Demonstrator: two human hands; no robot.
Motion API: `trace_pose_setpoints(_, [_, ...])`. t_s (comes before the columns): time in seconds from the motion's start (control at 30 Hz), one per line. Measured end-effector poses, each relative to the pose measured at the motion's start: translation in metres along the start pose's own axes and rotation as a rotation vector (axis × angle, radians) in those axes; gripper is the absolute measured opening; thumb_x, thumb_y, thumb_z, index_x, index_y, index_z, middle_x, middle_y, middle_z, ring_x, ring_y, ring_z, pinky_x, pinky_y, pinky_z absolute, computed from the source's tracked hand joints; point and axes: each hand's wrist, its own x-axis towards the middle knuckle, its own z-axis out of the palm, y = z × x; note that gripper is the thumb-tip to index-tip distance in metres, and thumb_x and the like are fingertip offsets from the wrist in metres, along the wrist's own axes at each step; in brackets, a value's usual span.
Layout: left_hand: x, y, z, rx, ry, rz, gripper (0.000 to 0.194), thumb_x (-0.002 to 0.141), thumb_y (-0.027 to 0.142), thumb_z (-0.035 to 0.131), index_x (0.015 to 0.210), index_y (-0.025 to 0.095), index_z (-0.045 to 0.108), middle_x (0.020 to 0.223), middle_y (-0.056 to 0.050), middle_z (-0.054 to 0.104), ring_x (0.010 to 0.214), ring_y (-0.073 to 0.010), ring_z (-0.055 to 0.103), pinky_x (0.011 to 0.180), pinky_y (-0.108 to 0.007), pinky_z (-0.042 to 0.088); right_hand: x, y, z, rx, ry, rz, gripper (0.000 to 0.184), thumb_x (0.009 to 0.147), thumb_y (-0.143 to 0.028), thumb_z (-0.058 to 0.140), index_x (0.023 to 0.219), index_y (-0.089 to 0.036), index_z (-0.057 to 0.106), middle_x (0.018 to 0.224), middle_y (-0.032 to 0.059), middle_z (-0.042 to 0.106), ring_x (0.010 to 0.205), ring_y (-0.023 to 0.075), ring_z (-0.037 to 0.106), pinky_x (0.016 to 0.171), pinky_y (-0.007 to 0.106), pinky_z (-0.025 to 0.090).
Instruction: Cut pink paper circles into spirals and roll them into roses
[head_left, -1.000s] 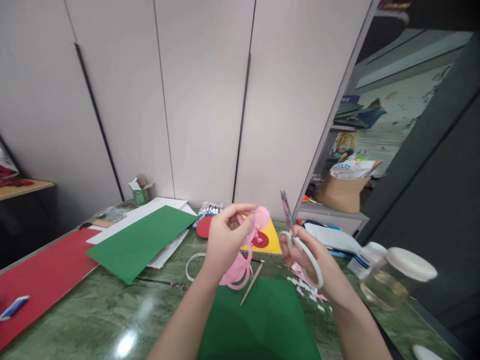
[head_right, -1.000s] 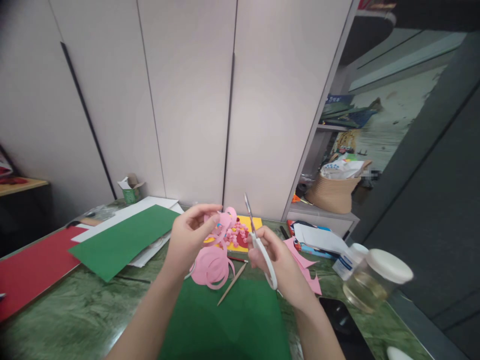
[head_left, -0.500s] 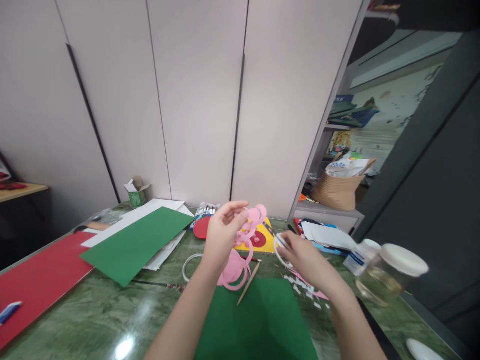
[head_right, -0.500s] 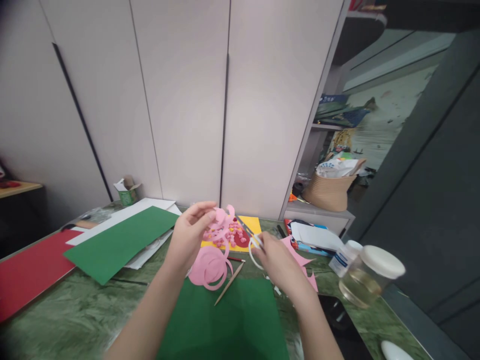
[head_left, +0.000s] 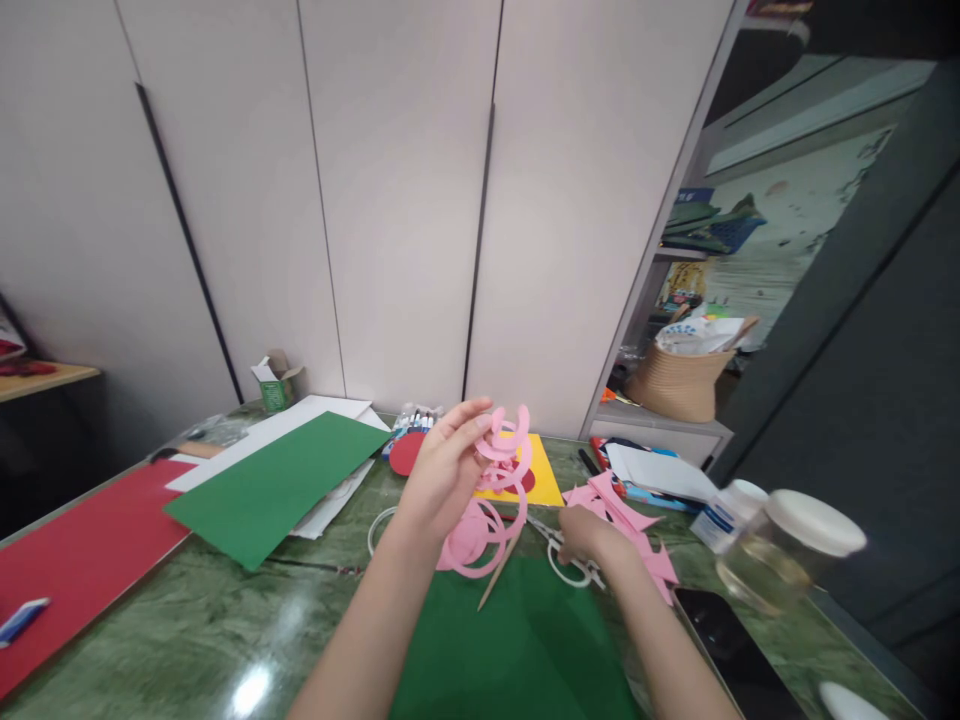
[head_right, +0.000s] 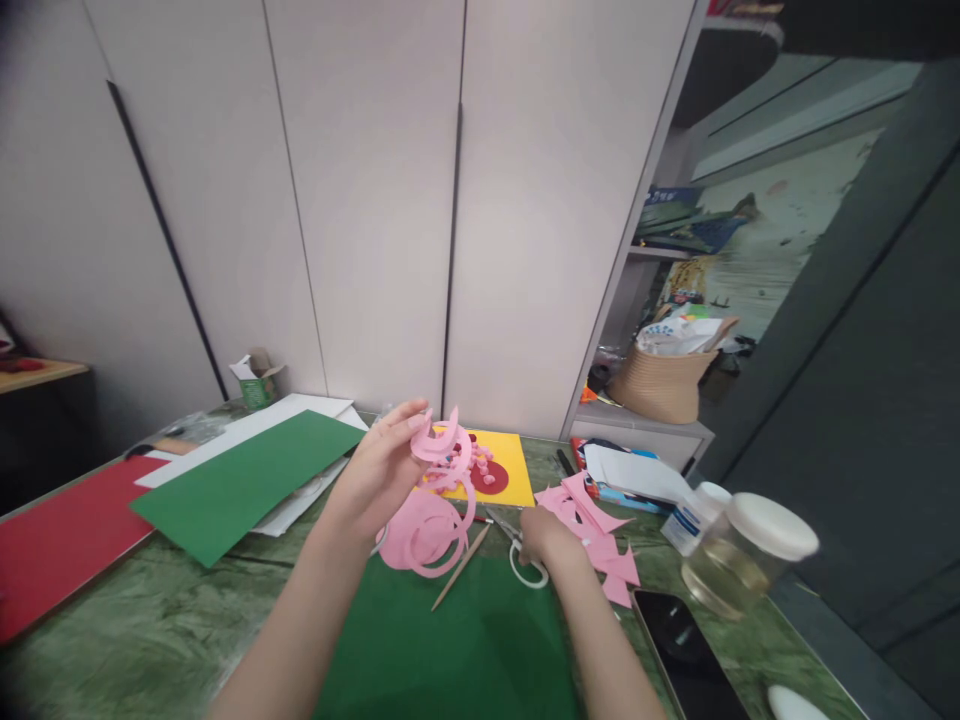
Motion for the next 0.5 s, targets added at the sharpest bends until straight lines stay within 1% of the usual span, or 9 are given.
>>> trace_pose_setpoints(0.13, [0.000,0.002,0.000,-0.035,-0.002,-0.019,0.023,0.070,0.016,0.068,0.091,0.017,0.061,0.076,0.001,0.062,0.069,-0.0082,0.059,0.066,-0.021,0.046,0.006,0.000,0.005,-0.041,-0.004,-0.012,0.032,0.088,-0.031,0.054,0.116,-0.015,0.053,0.116,0.0087,0.056,0.098,0.0200,0.058,0.081,0.040,0.050])
trace_pose_setpoints(0.27, [0.000,0.002,0.000,-0.009,0.016,0.020,0.021,0.070,0.015,0.068,0.090,0.016,0.061,0.076,0.001,0.063,0.068,-0.0073,0.059,0.064,-0.019,0.045,0.012,0.000,0.009,-0.043,0.008,0.012,0.032,0.088,-0.031,0.054,0.116,-0.015,0.053,0.116,0.0084,0.056,0.098,0.0202,0.059,0.081,0.040,0.051])
trace_pose_setpoints(0.37, [-0.001,0.002,0.001,0.044,0.040,0.049,0.022,0.069,0.016,0.069,0.089,0.016,0.062,0.075,0.000,0.063,0.067,-0.0074,0.059,0.063,-0.019,0.045,0.015,0.001,0.009,-0.021,0.036,0.038,0.032,0.088,-0.031,0.054,0.116,-0.014,0.053,0.116,0.0090,0.056,0.098,0.0202,0.059,0.081,0.040,0.050])
trace_pose_setpoints(0.5, [-0.003,0.002,0.002,0.071,0.028,0.064,0.023,0.069,0.018,0.069,0.090,0.016,0.062,0.078,0.000,0.063,0.069,-0.0074,0.059,0.063,-0.019,0.045,0.014,0.005,0.008,0.024,0.087,0.059,0.032,0.088,-0.031,0.054,0.116,-0.015,0.053,0.116,0.0087,0.056,0.098,0.0200,0.059,0.081,0.040,0.051])
